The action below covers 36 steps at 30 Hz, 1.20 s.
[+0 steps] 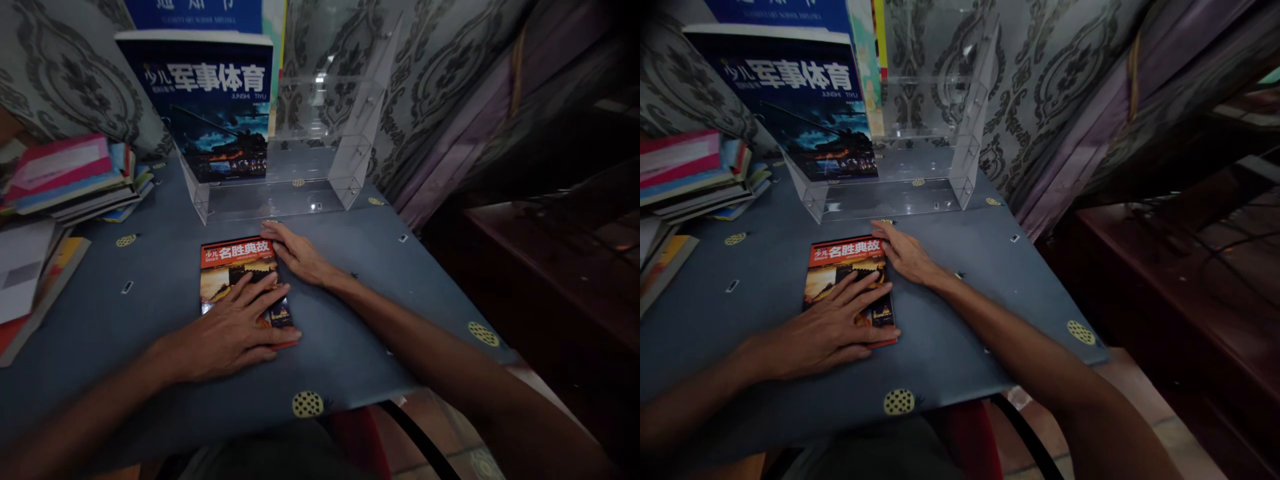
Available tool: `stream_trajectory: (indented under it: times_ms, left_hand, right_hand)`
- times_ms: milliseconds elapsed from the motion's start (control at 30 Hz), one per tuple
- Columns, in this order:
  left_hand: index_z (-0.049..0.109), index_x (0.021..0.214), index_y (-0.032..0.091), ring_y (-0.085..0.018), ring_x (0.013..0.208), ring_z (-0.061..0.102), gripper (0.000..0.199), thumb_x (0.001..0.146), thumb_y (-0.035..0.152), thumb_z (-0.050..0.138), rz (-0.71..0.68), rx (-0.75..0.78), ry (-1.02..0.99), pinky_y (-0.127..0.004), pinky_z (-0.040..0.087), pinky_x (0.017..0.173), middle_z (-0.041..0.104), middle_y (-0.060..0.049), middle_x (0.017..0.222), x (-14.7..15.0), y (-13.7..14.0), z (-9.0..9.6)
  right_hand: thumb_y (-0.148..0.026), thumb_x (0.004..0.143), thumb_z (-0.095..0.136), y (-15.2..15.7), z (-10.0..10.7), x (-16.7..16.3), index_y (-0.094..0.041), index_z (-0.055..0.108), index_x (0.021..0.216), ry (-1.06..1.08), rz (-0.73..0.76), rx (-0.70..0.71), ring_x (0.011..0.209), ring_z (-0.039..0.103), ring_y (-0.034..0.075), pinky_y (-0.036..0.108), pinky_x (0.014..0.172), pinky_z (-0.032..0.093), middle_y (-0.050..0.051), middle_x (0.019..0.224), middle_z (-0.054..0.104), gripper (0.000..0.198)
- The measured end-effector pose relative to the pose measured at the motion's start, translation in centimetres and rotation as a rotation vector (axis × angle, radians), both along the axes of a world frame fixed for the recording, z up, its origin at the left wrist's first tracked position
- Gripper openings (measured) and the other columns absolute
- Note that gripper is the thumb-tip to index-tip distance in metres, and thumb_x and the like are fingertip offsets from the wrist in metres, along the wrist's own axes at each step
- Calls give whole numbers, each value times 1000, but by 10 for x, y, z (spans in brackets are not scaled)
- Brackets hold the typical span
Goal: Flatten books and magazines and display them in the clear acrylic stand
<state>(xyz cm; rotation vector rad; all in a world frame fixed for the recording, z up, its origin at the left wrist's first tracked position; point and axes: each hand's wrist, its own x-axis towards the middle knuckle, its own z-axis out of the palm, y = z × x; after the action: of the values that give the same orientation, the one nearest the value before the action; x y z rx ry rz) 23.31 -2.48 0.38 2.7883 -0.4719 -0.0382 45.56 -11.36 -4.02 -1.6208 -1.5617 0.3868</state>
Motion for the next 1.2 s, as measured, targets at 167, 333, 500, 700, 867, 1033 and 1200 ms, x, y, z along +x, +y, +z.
stream_trajectory:
  times_ms: [167,333,500,700,867,1033,1200]
  left_hand:
    - [54,140,44,-34,153,19,39,101,38,49,-15,-71,13,-62,25,120,31,-3,164,-2,4,1]
    - [60,133,25,-26,142,41,37,104,29,38,259,-168,-153,-50,37,117,48,-11,150,10,49,-15]
    - [60,125,17,-23,127,54,35,103,28,35,453,-154,-273,-46,43,111,58,-14,135,17,86,-34]
    - [61,122,18,-22,124,56,33,103,26,35,436,-154,-341,-42,44,109,61,-13,132,19,86,-42]
    - [60,124,19,-21,128,54,32,100,21,38,417,-170,-340,-42,43,111,61,-11,132,18,89,-46]
    - [59,126,18,-22,130,53,34,101,21,37,424,-179,-330,-42,45,110,59,-13,136,17,88,-45]
    - [59,128,19,-23,131,53,34,102,21,37,425,-172,-357,-44,45,111,59,-13,137,16,88,-46]
  right_hand:
    - [-29,101,38,-1,-1,-3,-22,35,150,-44,-15,-18,132,57,23,48,110,45,11,141,61,50]
    - [-35,102,42,-3,1,-11,-21,43,146,-297,-52,-67,136,52,25,53,117,35,12,145,57,46]
    - [-30,102,42,-4,8,-27,-17,52,140,-495,-54,-124,143,44,27,56,121,25,14,148,55,41]
    - [-27,101,43,-3,18,-67,-16,54,137,-613,134,-108,142,45,28,58,121,24,16,146,56,39]
    - [-33,100,51,-9,27,-101,-18,54,139,-660,298,-124,147,36,32,58,119,29,19,150,48,41]
    - [-36,102,49,-19,36,-111,-29,56,140,-625,433,-115,147,34,32,61,118,28,16,152,46,39]
    - [-36,103,48,-23,37,-106,-29,63,133,-564,557,-47,146,37,27,57,121,24,12,148,52,34]
